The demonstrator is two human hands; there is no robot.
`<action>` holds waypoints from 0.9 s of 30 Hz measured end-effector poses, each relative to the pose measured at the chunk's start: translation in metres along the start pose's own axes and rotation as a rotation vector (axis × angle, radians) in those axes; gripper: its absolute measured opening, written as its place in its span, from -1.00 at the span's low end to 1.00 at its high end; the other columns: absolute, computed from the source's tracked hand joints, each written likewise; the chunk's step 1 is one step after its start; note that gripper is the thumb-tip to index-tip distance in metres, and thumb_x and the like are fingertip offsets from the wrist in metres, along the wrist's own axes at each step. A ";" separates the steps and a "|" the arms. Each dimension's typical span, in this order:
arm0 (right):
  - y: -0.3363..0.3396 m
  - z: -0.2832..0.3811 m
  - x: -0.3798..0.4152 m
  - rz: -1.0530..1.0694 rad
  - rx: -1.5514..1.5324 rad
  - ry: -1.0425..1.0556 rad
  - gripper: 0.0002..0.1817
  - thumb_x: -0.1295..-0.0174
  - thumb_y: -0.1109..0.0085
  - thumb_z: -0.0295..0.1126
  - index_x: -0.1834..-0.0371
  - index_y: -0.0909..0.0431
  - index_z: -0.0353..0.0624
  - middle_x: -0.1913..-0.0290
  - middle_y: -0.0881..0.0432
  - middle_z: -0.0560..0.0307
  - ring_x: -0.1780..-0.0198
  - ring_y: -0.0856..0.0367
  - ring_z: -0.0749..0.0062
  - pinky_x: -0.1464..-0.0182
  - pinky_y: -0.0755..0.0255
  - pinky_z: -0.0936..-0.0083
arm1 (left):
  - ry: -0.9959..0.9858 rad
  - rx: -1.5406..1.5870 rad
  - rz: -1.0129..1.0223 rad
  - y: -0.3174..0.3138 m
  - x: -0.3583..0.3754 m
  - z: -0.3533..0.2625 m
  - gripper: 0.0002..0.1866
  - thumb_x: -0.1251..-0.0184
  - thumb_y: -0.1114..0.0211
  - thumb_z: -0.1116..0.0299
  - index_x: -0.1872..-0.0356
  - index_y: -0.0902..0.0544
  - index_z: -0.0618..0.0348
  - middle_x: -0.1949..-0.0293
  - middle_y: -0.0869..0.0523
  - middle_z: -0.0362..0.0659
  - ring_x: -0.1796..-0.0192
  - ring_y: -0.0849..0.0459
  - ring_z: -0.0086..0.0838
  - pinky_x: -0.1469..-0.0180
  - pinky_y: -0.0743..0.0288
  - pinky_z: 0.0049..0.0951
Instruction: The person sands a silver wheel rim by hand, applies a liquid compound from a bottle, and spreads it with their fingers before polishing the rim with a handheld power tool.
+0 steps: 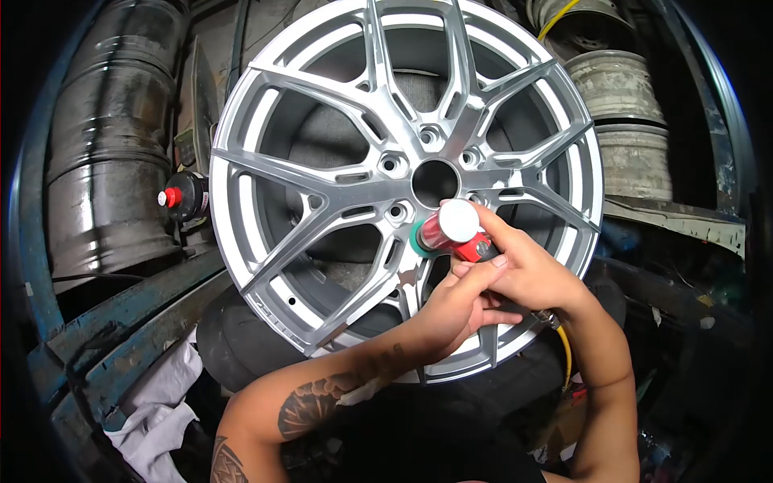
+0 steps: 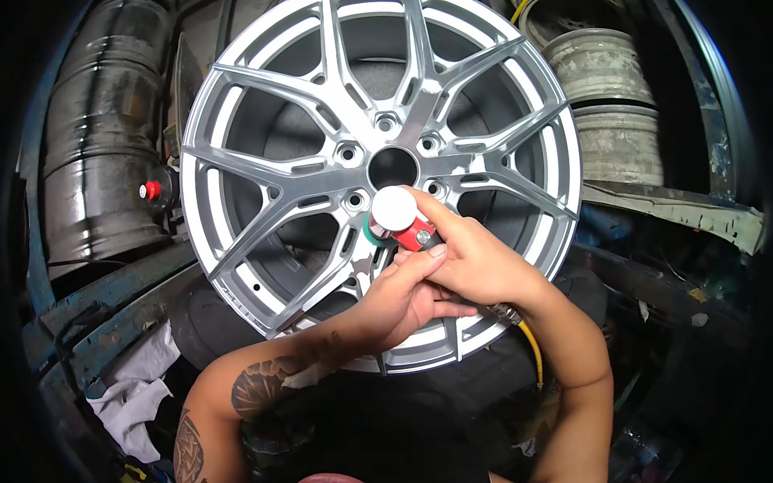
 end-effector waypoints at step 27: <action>0.005 -0.018 -0.017 -0.077 -0.165 -0.112 -0.17 -0.43 -0.41 -0.33 -0.69 -0.19 -0.10 -0.15 -0.71 -0.03 -0.11 -0.68 0.42 -0.18 -0.56 0.42 | -0.087 -0.116 -0.064 0.011 -0.016 -0.013 -0.50 -0.75 -0.04 -0.07 -0.38 -0.38 0.11 -0.19 -0.62 -0.02 -0.21 -0.69 -0.30 -0.22 -0.66 0.00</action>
Point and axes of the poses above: each hand's wrist, its own x-axis away from the middle knuckle, its own y-axis out of the back of the hand, z = x × y, the point moved 4 cm from there along -x, towards the middle knuckle
